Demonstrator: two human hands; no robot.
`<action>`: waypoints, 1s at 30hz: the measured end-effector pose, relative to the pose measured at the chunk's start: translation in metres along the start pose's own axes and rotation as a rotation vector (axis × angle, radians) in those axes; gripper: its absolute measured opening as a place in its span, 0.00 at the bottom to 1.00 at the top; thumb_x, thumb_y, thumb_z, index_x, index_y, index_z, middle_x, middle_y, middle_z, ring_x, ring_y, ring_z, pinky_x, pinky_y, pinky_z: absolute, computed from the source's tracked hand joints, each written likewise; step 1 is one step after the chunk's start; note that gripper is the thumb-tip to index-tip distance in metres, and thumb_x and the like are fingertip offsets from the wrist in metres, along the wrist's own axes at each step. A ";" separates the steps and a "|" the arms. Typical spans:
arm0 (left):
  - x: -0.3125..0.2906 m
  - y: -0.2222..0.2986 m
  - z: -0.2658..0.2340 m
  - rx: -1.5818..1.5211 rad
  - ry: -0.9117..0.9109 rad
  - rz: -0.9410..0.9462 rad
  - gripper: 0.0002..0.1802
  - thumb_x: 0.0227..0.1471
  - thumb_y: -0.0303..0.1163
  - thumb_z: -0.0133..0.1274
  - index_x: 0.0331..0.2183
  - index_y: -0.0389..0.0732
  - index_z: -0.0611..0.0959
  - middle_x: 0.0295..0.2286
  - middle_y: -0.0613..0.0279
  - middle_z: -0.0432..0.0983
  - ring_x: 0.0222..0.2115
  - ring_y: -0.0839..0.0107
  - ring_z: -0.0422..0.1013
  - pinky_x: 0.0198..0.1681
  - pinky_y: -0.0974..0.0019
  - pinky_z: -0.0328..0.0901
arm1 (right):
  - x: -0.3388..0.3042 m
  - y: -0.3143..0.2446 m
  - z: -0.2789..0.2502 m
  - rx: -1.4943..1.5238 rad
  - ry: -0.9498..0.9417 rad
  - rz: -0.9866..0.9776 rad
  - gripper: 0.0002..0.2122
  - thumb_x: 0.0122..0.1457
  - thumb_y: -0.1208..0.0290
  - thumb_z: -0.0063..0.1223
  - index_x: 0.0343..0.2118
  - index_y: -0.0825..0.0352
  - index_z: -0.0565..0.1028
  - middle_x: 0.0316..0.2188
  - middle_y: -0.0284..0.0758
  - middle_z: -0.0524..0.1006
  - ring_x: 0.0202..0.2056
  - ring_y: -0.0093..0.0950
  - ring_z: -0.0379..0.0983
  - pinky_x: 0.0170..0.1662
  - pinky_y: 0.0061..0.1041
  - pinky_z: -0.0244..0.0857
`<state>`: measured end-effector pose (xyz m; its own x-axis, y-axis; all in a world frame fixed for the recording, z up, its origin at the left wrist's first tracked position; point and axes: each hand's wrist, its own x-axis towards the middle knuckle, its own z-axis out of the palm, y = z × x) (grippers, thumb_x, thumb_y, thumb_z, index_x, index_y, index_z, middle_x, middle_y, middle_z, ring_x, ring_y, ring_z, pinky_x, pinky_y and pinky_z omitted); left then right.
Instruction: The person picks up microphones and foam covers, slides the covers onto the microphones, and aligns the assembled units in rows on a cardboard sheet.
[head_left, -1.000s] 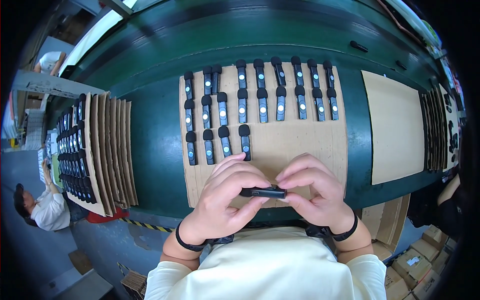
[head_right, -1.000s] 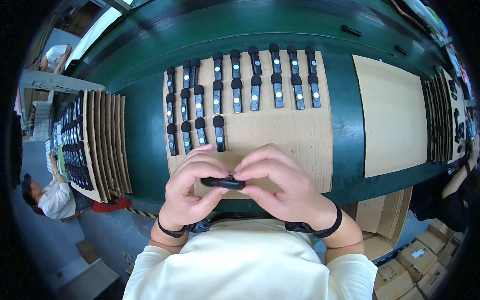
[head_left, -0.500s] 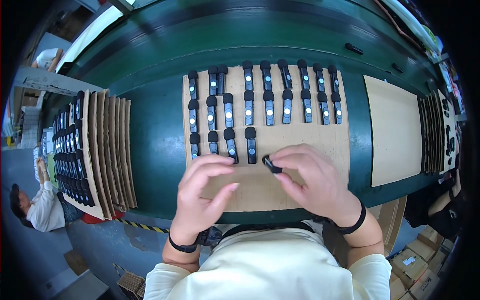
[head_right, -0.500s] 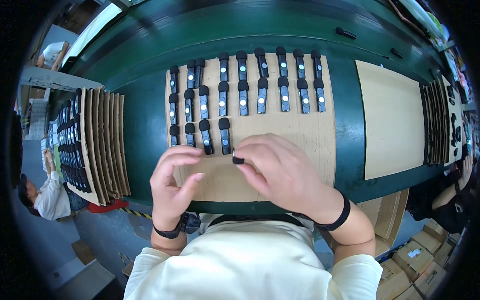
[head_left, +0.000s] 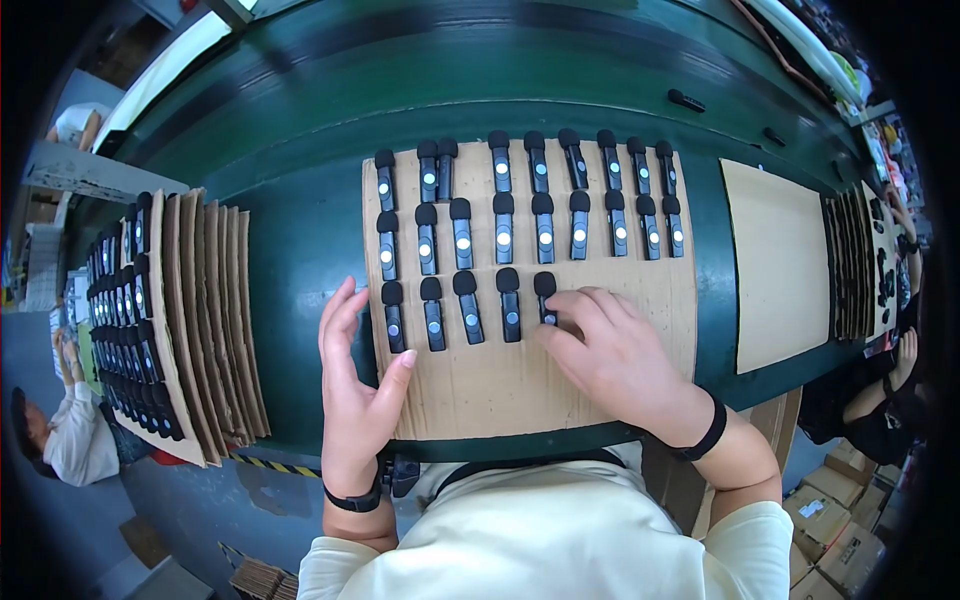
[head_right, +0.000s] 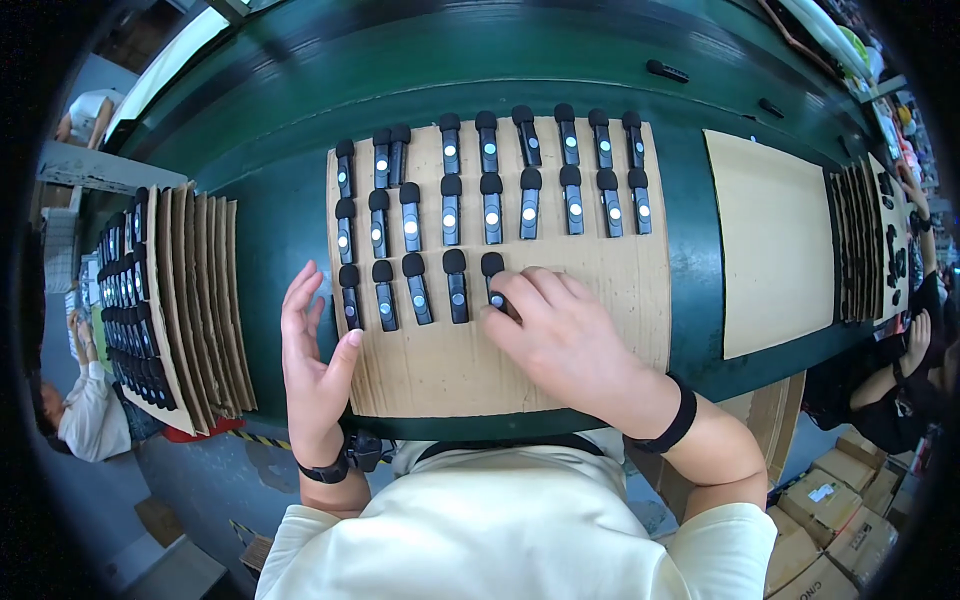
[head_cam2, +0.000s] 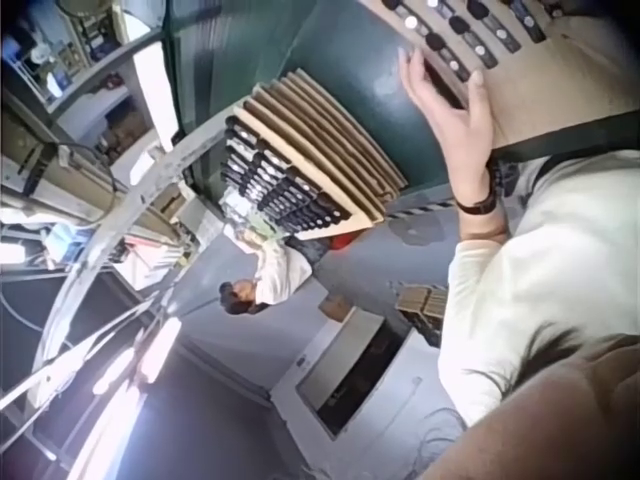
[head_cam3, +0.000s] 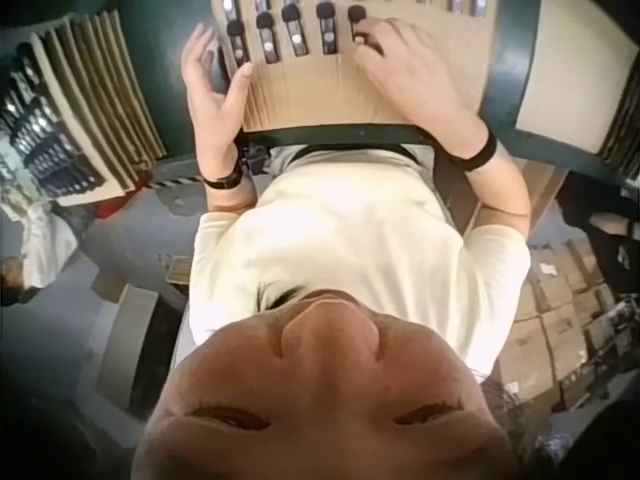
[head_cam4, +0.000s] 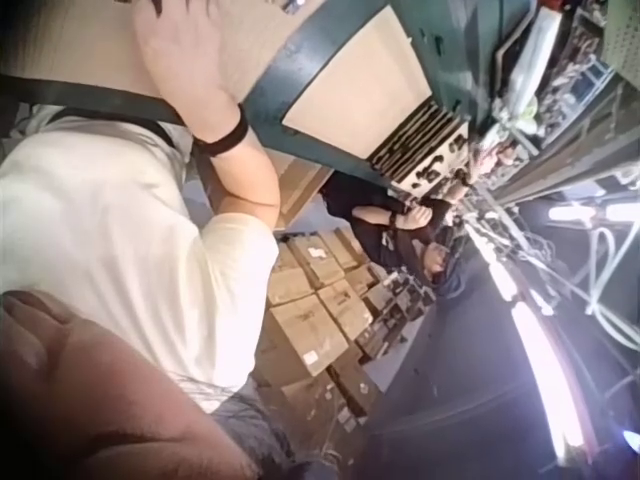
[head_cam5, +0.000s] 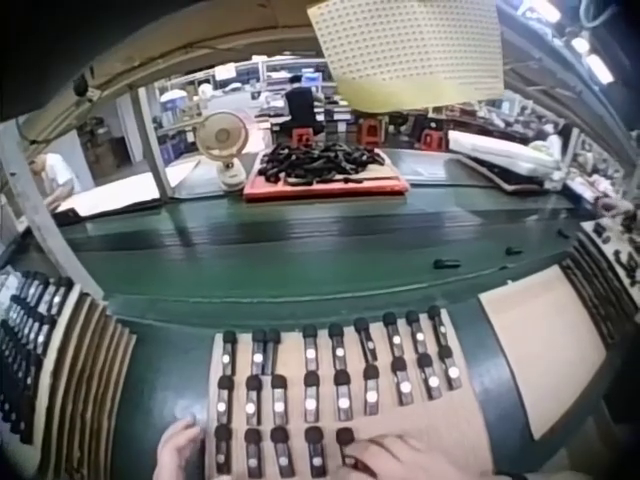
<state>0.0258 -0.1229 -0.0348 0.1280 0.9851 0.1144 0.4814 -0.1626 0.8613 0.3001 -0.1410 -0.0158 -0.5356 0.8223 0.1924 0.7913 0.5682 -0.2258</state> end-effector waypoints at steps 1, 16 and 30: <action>0.000 -0.002 0.000 -0.004 -0.018 0.008 0.34 0.47 0.23 0.57 0.57 0.37 0.65 0.60 0.45 0.55 0.61 0.53 0.55 0.63 0.54 0.51 | 0.001 0.001 0.000 -0.010 -0.004 0.023 0.10 0.49 0.73 0.58 0.37 0.62 0.76 0.43 0.37 0.73 0.45 0.34 0.71 0.46 0.32 0.67; 0.004 -0.002 0.007 -0.118 -0.047 -0.012 0.35 0.47 0.21 0.56 0.57 0.34 0.63 0.60 0.45 0.53 0.60 0.54 0.56 0.63 0.54 0.51 | 0.013 0.169 -0.055 0.169 0.172 0.343 0.12 0.53 0.79 0.58 0.42 0.68 0.73 0.41 0.37 0.72 0.40 0.30 0.71 0.45 0.26 0.67; -0.007 0.014 -0.002 -0.037 0.164 0.209 0.26 0.53 0.34 0.57 0.51 0.36 0.71 0.54 0.45 0.66 0.57 0.55 0.62 0.62 0.54 0.54 | 0.061 0.302 -0.043 0.174 0.113 0.697 0.11 0.60 0.72 0.55 0.45 0.68 0.75 0.35 0.33 0.76 0.36 0.22 0.72 0.43 0.21 0.67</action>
<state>0.0299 -0.1317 -0.0220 0.0776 0.9267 0.3676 0.4269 -0.3641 0.8278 0.5192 0.0799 -0.0311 0.1172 0.9921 0.0439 0.8740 -0.0821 -0.4790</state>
